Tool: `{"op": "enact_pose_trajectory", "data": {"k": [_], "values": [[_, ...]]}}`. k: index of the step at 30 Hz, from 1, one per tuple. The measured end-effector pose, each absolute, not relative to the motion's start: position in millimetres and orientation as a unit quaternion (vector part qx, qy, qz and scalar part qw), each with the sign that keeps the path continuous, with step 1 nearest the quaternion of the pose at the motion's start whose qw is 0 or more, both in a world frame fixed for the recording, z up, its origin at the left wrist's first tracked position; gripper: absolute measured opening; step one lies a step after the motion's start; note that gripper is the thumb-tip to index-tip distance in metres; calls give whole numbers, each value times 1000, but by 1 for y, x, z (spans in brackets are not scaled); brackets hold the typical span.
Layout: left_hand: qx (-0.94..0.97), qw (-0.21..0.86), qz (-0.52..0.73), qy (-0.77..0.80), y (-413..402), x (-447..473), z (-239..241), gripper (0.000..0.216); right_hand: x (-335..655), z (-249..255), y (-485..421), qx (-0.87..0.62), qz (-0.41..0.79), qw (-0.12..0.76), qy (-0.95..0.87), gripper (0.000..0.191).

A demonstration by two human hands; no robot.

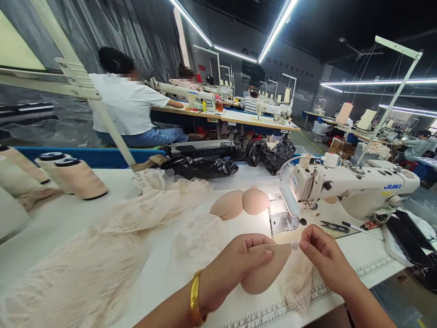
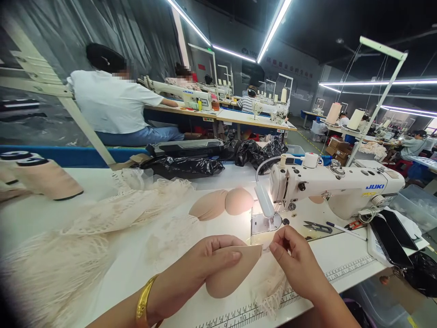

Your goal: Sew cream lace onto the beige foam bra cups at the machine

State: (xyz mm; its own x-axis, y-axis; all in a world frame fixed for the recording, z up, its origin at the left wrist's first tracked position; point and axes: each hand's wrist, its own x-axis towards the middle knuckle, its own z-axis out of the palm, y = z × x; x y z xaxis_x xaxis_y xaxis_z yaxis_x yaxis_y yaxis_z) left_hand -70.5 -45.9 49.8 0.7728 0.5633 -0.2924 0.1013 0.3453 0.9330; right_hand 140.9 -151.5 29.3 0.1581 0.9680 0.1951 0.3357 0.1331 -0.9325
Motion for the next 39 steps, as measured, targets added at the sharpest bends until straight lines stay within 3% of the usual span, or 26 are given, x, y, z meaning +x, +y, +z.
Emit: {"op": "enact_pose_trajectory", "data": {"k": [7, 11, 21, 29, 34, 39], "values": [[546, 770, 145, 298, -46, -69, 49, 47, 141, 33, -156, -579, 231, 450, -640, 10], [545, 769, 145, 300, -46, -70, 49, 47, 138, 35, -154, -572, 199, 451, -655, 17], [551, 764, 136, 306, -44, -67, 49, 52, 140, 36, -153, -572, 279, 493, -592, 25], [549, 767, 133, 304, -48, -68, 49, 50, 129, 37, -157, -567, 80, 465, -675, 17], [555, 763, 138, 300, -48, -68, 48, 51, 131, 35, -160, -572, 79, 435, -691, 6], [567, 756, 135, 298, -47, -66, 45, 52, 125, 26, -152, -568, 9, 425, -705, 15]]}}
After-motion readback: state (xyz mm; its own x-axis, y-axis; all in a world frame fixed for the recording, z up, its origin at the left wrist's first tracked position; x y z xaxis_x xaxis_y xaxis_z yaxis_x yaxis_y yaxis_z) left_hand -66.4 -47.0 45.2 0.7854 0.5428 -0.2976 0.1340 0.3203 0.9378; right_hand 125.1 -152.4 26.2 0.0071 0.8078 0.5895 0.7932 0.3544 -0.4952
